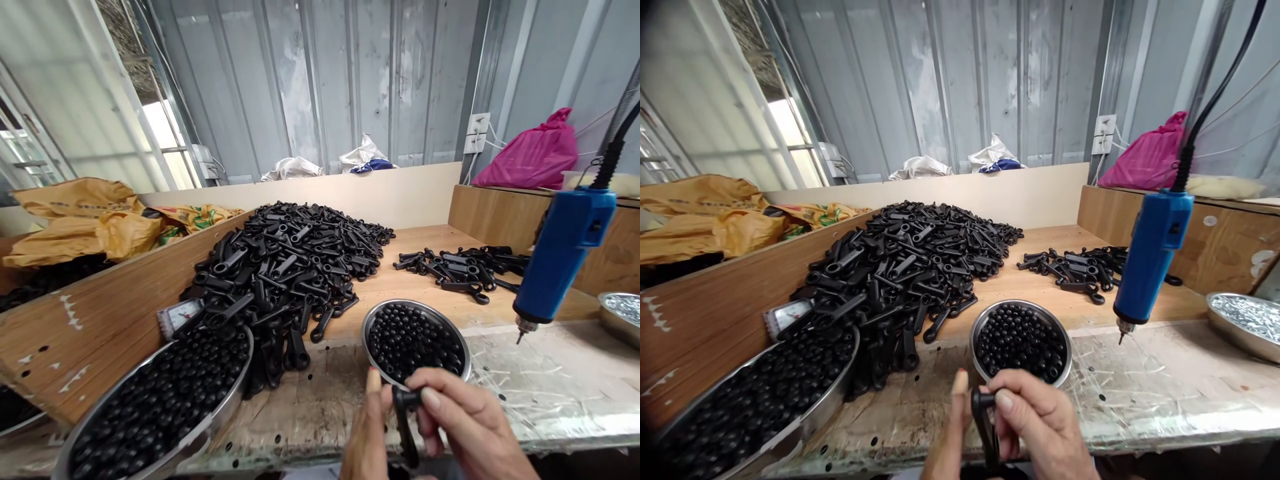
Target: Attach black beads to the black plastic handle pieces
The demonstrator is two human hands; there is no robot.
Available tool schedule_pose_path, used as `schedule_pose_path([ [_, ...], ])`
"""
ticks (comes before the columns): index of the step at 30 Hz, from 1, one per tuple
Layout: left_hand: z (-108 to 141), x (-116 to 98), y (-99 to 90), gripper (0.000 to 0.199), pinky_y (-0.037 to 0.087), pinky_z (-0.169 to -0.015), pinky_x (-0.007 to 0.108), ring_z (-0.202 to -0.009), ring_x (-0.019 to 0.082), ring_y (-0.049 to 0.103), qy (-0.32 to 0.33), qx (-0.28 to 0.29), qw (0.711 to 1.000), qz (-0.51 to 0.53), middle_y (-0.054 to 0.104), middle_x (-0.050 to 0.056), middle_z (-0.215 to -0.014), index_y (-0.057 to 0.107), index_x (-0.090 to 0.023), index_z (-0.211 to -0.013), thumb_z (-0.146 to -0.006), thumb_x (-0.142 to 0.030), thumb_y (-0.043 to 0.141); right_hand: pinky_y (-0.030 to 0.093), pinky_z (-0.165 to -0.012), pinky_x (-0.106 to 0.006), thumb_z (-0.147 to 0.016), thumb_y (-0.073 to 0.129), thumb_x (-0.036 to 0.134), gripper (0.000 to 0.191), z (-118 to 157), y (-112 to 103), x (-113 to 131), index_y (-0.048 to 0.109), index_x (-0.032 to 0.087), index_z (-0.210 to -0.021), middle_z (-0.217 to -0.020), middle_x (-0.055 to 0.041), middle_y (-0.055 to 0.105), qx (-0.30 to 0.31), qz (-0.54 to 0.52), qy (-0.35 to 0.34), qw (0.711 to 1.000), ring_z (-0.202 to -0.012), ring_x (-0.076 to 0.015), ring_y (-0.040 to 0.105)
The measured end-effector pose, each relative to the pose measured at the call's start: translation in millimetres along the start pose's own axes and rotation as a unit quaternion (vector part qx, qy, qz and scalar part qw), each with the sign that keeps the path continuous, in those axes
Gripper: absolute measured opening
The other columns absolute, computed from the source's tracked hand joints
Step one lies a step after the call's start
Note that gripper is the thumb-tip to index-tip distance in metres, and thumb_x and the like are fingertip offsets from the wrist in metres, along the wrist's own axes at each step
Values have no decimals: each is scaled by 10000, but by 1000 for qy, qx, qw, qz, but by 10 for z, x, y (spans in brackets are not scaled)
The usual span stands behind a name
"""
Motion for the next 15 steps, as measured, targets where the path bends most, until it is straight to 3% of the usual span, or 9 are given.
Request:
schedule_pose_path([
  [1,-160,16,-140,813,413,-950,310,-1152,228,511,22,-14,1000,-11,570,115,-1238,167,-128,-1398,-733,-354,576,409,-442,-212,-731,609,494,340,-98,-72,158,655,174,-834,-511,16,543,-19,34,-42,998,-443,-108,498],
  [3,-522,47,-356,653,440,-906,309,-1106,201,538,86,-27,974,-206,595,162,-1174,141,-38,-1383,-852,-315,402,430,-492,-241,-780,546,464,307,-348,-237,498,640,178,-839,-517,11,547,-74,164,-139,974,-475,-133,518],
  [4,-710,113,-463,581,456,-873,347,-1076,233,551,79,-55,933,-348,605,185,-1137,212,-3,-1357,-869,-284,354,440,-538,-254,-807,500,446,300,-504,-321,649,634,180,-842,-538,3,560,-105,260,-177,944,-511,-146,535],
  [6,-1029,246,-569,446,467,-744,465,-956,336,586,78,-65,903,-418,655,192,-942,431,8,-1244,-850,-153,299,445,-641,-281,-849,415,398,307,-883,-511,847,627,182,-897,-678,-40,631,-161,457,-193,853,-649,-187,588],
  [7,-1139,309,-590,442,459,-694,473,-892,355,598,78,-71,891,-442,659,199,-845,490,48,-1177,-835,-105,256,438,-698,-293,-871,369,357,308,-1091,-639,888,612,189,-958,-823,-65,660,-187,546,-161,800,-763,-207,605],
  [8,-1211,366,-592,460,450,-658,462,-850,357,604,82,-74,886,-451,659,201,-810,527,58,-1133,-812,-53,218,430,-704,-330,-869,361,306,308,-1279,-780,916,599,171,-1008,-907,-106,661,-206,575,-135,780,-818,-248,605],
  [10,-1255,457,-577,500,436,-632,423,-809,327,610,91,-84,876,-466,666,204,-846,555,53,-1095,-762,21,183,418,-710,-380,-854,350,235,348,-1544,-1016,949,538,130,-1127,-1062,-183,616,-235,604,-99,755,-913,-308,586],
  [12,-1219,521,-569,519,428,-643,397,-810,292,605,101,-95,872,-469,676,171,-904,565,5,-1091,-720,59,205,419,-711,-383,-839,354,209,370,-1632,-1106,923,517,106,-1154,-1115,-211,590,-229,610,-86,754,-956,-323,574],
  [15,-1148,565,-597,531,429,-682,404,-818,274,595,105,-114,880,-450,682,124,-853,564,-53,-1098,-698,68,237,445,-691,-297,-820,424,275,288,-1484,-890,744,622,183,-1007,-984,-99,678,-129,611,-89,776,-880,-249,617],
])
Point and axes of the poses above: each hand's wrist, its own z-axis away from the middle knuckle, its own y-axis out of the palm, x = y × z, the point moved 7 cm from there along -z, towards the middle knuckle
